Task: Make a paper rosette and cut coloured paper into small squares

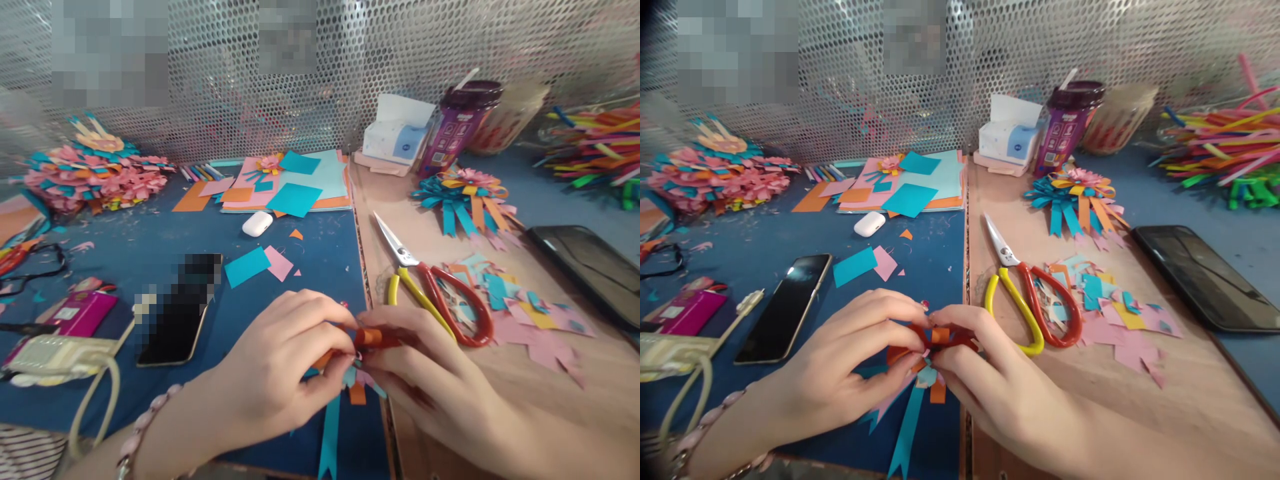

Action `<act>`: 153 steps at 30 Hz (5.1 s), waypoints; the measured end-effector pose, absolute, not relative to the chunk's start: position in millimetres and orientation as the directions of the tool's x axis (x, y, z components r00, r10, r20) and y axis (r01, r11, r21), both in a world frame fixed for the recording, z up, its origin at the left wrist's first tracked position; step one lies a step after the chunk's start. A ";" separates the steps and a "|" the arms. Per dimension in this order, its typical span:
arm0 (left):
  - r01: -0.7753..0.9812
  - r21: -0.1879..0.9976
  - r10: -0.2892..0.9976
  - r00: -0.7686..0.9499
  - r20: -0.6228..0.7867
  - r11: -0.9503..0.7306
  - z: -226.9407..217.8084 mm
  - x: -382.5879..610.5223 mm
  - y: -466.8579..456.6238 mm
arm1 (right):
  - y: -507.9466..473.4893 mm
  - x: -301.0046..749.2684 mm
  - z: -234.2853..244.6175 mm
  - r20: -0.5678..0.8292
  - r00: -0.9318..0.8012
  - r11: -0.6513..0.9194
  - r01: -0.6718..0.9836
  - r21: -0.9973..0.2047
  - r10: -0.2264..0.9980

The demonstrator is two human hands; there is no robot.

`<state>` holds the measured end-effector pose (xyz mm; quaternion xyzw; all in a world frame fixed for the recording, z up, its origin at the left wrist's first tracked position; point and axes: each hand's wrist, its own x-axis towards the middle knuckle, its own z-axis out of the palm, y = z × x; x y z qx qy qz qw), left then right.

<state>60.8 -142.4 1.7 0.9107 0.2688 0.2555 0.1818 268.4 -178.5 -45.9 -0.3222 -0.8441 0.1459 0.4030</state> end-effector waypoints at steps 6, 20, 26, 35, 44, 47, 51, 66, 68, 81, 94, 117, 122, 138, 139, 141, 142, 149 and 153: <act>0.388 0.475 0.579 0.726 0.371 -0.790 1.5 62.0 -143.0 | -178.3 268.0 -44.8 0.592 -0.467 0.754 0.423 -0.503 0.657; 0.401 0.467 0.590 0.709 0.387 -0.788 0.0 61.5 -143.6 | -179.5 267.7 -47.0 0.602 -0.461 0.758 0.416 -0.503 0.652; 0.416 0.455 0.599 0.692 0.403 -0.787 1.4 63.4 -145.3 | -178.6 268.2 -45.6 0.596 -0.463 0.755 0.421 -0.502 0.655; 0.411 0.454 0.595 0.691 0.411 -0.791 -1.1 65.1 -145.2 | -178.8 265.8 -43.4 0.606 -0.440 0.748 0.428 -0.507 0.663; 0.399 0.487 0.600 0.703 0.381 -0.777 1.2 65.3 -143.9 | -178.9 265.6 -42.9 0.599 -0.443 0.745 0.428 -0.512 0.667; 0.390 0.499 0.598 0.711 0.370 -0.774 1.4 66.1 -143.8 | -178.9 265.0 -43.2 0.601 -0.437 0.742 0.423 -0.520 0.669; 0.393 0.511 0.603 0.715 0.353 -0.764 0.9 65.0 -143.2 | -178.8 264.7 -43.4 0.612 -0.434 0.750 0.416 -0.515 0.661; 0.456 0.674 0.702 0.699 0.132 -0.581 5.4 61.2 -146.0 | -177.1 264.8 -41.8 0.574 -0.401 0.700 0.405 -0.588 0.714; 0.452 0.680 0.706 0.694 0.138 -0.577 5.8 60.7 -145.0 | -176.7 264.7 -42.6 0.566 -0.388 0.686 0.407 -0.603 0.727; 0.415 0.638 0.675 0.700 0.231 -0.649 1.6 63.2 -137.6 | -173.9 261.2 -45.2 0.466 -0.347 0.572 0.338 -0.748 0.814; 0.433 0.669 0.706 0.681 0.196 -0.604 -0.2 66.1 -136.6 | -169.5 257.1 -46.2 0.447 -0.305 0.529 0.296 -0.795 0.841; 0.555 0.768 0.816 0.574 -0.076 -0.319 -6.7 64.5 -128.0 | -155.5 253.7 -47.1 -0.065 -0.301 -0.065 0.012 -0.998 0.951; 0.527 0.767 0.804 0.594 -0.025 -0.366 -9.1 65.7 -126.4 | -151.7 253.0 -51.0 -0.072 -0.330 -0.071 0.014 -0.997 0.941; 0.506 0.775 0.802 0.598 0.002 -0.379 -14.0 66.9 -124.2 | -149.8 252.2 -56.8 -0.089 -0.361 -0.086 0.027 -0.996 0.928; 0.507 0.774 0.801 0.598 0.002 -0.380 -14.0 67.0 -124.4 | -149.6 252.3 -56.5 -0.094 -0.360 -0.090 0.029 -0.996 0.928; 0.508 0.770 0.800 0.600 0.004 -0.386 -14.2 67.2 -124.5 | -149.4 252.5 -55.7 -0.104 -0.359 -0.100 0.030 -0.995 0.928; 0.509 0.768 0.799 0.601 0.005 -0.388 -14.3 67.3 -124.4 | -149.3 252.5 -55.2 -0.110 -0.361 -0.106 0.032 -0.994 0.926; 0.506 0.764 0.793 0.609 0.014 -0.401 -13.6 66.9 -122.7 | -147.6 252.7 -55.1 -0.120 -0.353 -0.101 0.072 -0.992 0.928; 0.505 0.756 0.791 0.612 0.025 -0.415 -12.9 67.0 -122.1 | -148.0 253.1 -55.1 -0.123 -0.354 -0.096 0.092 -0.991 0.927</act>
